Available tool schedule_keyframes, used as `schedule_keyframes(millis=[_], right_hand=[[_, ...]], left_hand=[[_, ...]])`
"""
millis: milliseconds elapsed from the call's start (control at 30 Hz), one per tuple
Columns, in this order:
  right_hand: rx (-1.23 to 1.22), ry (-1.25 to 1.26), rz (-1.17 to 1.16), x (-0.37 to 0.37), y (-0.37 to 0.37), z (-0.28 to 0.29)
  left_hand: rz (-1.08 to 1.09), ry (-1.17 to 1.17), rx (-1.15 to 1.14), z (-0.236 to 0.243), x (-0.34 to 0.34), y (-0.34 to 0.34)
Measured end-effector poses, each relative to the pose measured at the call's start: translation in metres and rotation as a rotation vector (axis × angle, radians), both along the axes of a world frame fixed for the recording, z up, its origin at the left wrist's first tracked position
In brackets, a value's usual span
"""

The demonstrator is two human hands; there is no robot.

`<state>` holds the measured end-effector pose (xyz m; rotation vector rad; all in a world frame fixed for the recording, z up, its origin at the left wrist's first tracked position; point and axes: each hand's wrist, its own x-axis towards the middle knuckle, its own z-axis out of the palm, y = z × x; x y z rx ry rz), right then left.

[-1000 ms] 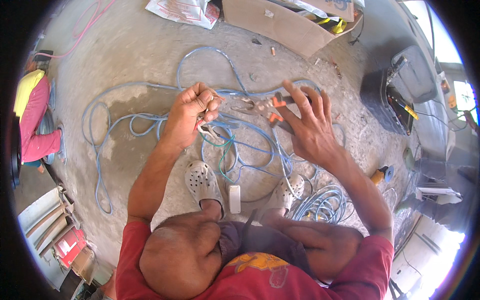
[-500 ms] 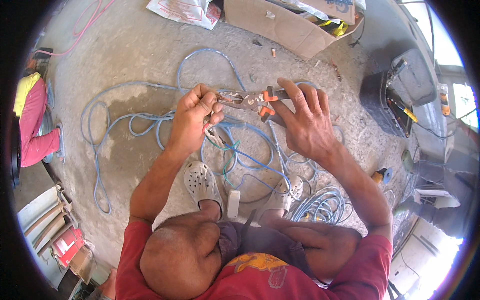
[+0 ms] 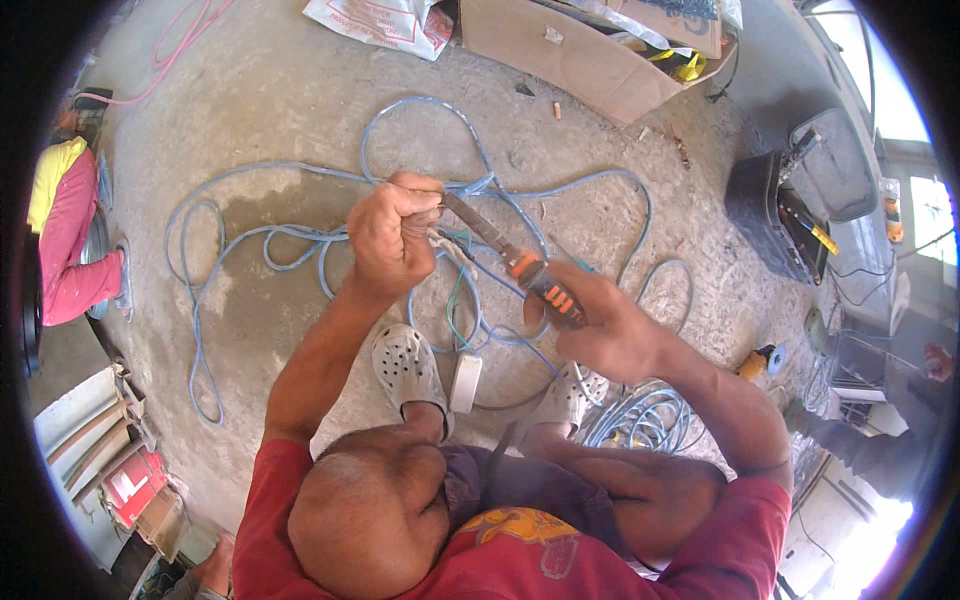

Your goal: The person sits on the floor and uses pliers and a knife to strip insulation from electrical wires, twist the exposed strands, and connect them. A dog walks through the scene briefly.

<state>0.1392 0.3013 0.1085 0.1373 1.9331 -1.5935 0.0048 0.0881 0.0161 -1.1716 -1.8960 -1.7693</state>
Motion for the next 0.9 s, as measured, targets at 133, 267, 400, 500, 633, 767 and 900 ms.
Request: schedule_keyframes(millis=[133,267,400,500,633,767,900], right_hand=[[-0.423,-0.362,-0.117,0.007,0.003,-0.002],[-0.382,-0.19,-0.06,0.013,0.012,-0.021],[0.581,0.564,0.157,0.012,0.033,-0.028],[1.029,0.866,0.208,0.0,0.035,-0.024],[1.293,1.087,0.22,-0.015,0.028,-0.02],[1.304,1.124,0.237,-0.023,0.024,-0.02],[1.213,1.11,0.271,-0.026,0.03,-0.025]], left_hand=[[-0.072,0.164,-0.044,-0.007,-0.01,-0.002],[-0.168,-0.516,-0.133,-0.009,0.001,-0.004],[-0.306,-1.133,-0.024,0.009,-0.003,-0.024],[-0.355,-1.298,0.051,0.018,-0.003,-0.027],[-0.351,-1.348,0.055,0.025,-0.003,-0.022],[-0.373,-1.377,0.087,0.028,0.0,-0.015],[-0.365,-1.389,0.096,0.025,0.002,-0.012]])
